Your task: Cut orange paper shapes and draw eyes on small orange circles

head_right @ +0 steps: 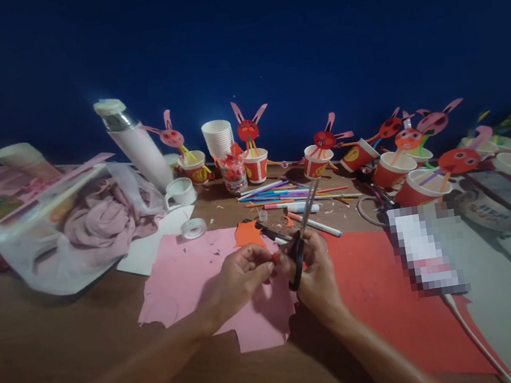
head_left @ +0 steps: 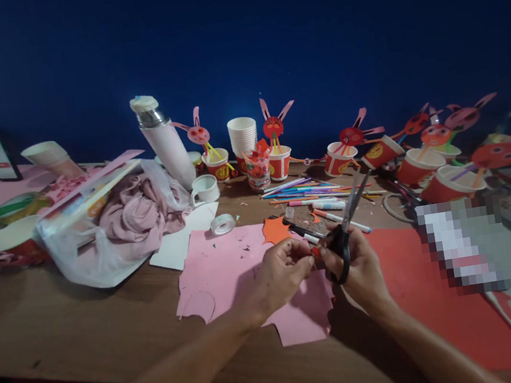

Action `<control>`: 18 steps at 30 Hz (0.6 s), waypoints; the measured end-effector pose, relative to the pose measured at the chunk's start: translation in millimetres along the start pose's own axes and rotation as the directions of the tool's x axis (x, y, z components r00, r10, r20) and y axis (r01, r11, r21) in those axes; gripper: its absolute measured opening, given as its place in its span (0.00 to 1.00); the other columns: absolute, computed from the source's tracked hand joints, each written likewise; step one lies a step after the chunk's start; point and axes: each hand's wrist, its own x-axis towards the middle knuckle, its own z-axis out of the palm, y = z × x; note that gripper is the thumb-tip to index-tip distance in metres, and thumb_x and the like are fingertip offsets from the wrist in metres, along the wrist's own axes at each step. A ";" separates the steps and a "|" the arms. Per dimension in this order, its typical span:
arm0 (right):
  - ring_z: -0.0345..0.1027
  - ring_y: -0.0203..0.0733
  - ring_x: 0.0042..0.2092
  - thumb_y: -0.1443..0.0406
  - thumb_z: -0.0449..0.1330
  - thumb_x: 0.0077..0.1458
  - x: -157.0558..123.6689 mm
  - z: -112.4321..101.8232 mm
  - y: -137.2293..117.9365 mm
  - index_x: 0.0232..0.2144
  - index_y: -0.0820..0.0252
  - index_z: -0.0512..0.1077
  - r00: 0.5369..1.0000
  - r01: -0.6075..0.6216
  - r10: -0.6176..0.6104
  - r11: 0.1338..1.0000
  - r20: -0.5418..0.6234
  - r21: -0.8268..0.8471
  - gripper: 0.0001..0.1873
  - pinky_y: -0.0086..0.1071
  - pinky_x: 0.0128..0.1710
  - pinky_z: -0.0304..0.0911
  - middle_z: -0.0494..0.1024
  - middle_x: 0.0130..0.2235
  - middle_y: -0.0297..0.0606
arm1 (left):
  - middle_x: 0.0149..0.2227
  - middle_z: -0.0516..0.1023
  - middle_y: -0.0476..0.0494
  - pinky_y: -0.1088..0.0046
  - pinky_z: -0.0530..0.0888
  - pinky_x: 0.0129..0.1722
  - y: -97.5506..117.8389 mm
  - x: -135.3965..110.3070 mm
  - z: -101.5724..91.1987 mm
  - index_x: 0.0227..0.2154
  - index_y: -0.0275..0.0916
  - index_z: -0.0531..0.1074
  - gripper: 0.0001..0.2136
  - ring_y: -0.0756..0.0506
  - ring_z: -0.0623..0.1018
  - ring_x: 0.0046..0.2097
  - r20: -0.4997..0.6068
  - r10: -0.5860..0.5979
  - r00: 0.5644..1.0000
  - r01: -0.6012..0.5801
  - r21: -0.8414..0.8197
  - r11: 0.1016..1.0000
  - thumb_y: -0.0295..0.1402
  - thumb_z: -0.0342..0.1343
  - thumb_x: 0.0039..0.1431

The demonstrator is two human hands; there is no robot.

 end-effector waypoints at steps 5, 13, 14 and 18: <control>0.65 0.36 0.29 0.61 0.62 0.44 -0.6 3.3 -3.0 0.35 0.56 0.62 1.000 -0.001 0.001 1.000 0.008 0.030 0.16 0.30 0.27 0.63 0.69 0.29 0.31 | 0.24 0.70 0.50 0.76 0.68 0.25 8.7 0.3 0.3 0.27 0.36 0.68 0.08 0.52 0.70 0.25 0.039 -0.106 0.994 0.110 -0.106 0.988 0.33 0.59 0.45; 0.62 0.33 0.26 0.62 0.64 0.43 -0.4 2.9 -1.2 0.36 0.56 0.63 0.992 -0.118 0.114 0.991 0.053 0.067 0.18 0.27 0.23 0.60 0.68 0.27 0.28 | 0.19 0.69 0.52 0.78 0.65 0.24 14.4 0.0 0.4 0.22 0.35 0.67 0.08 0.54 0.68 0.22 -0.001 -0.184 0.983 0.181 -0.179 0.967 0.34 0.59 0.43; 0.62 0.34 0.26 0.62 0.65 0.42 0.1 3.0 -0.6 0.36 0.56 0.63 0.990 -0.129 0.124 0.989 0.064 0.078 0.19 0.27 0.23 0.60 0.68 0.26 0.28 | 0.19 0.69 0.52 0.78 0.65 0.23 14.5 0.3 0.4 0.22 0.35 0.67 0.09 0.54 0.67 0.21 -0.004 -0.191 0.982 0.186 -0.192 0.964 0.35 0.59 0.43; 0.63 0.35 0.27 0.61 0.65 0.41 1.3 3.4 1.9 0.36 0.56 0.63 0.989 -0.137 0.130 0.984 0.073 0.112 0.20 0.28 0.25 0.61 0.68 0.26 0.28 | 0.19 0.69 0.52 0.78 0.65 0.23 14.1 1.1 -0.2 0.23 0.35 0.68 0.10 0.54 0.67 0.21 0.009 -0.216 0.976 0.212 -0.233 0.949 0.36 0.59 0.42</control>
